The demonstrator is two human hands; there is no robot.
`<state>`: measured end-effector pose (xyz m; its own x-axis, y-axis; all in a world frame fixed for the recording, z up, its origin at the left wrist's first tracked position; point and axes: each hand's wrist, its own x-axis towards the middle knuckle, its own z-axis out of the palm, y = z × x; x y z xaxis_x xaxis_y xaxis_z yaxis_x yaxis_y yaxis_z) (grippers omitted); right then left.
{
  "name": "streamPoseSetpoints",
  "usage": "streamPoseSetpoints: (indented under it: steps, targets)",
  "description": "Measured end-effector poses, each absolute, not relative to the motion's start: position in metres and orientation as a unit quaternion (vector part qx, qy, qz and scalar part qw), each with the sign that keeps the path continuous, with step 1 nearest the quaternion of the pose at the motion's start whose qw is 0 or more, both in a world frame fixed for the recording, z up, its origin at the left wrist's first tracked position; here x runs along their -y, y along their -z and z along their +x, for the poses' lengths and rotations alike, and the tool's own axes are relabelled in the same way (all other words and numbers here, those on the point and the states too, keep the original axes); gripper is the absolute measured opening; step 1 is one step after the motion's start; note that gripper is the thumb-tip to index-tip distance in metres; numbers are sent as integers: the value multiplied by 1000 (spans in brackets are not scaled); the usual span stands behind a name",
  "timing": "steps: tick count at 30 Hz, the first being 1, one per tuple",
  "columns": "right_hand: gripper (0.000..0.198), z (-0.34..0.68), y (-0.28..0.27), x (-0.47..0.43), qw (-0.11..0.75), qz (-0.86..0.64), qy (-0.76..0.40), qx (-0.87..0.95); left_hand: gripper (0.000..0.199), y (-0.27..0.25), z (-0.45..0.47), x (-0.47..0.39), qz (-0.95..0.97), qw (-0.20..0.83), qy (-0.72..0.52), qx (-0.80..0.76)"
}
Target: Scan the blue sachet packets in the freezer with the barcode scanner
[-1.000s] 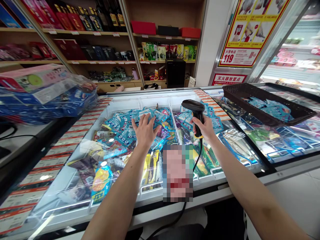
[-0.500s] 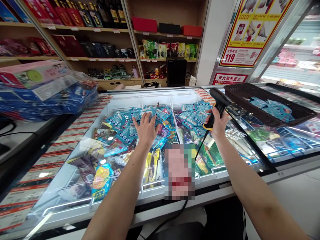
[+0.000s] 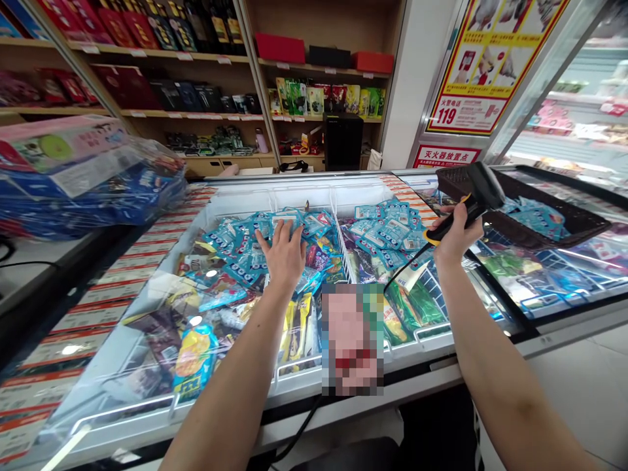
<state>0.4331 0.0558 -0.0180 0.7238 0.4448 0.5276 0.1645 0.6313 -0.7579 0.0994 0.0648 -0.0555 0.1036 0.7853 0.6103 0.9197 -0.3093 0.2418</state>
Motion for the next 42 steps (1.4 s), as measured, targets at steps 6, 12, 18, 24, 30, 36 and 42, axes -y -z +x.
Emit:
streamPoseSetpoints:
  steps: [6,12,18,24,30,36,42]
  targets:
    - [36,422,22,-53,765,-400,-285,417,39,52,103,-64,-757,135,308,560]
    - [36,405,23,-46,619,-422,-394,533,37,50,111,-64,-772,153,313,531]
    - [37,406,18,-39,581,-418,-406,569,37,54,122,-70,-818,131,292,478]
    - [33,403,11,-32,552,-405,-424,593,37,59,123,-76,-830,113,280,469]
    - [32,414,1,-31,487,-410,-449,627,38,61,123,-78,-839,114,267,461]
    - [34,416,22,-43,568,-405,-438,567,39,54,131,-82,-841,96,264,462]
    - [36,420,36,-55,602,-399,-445,530,46,40,167,-116,-842,-17,290,455]
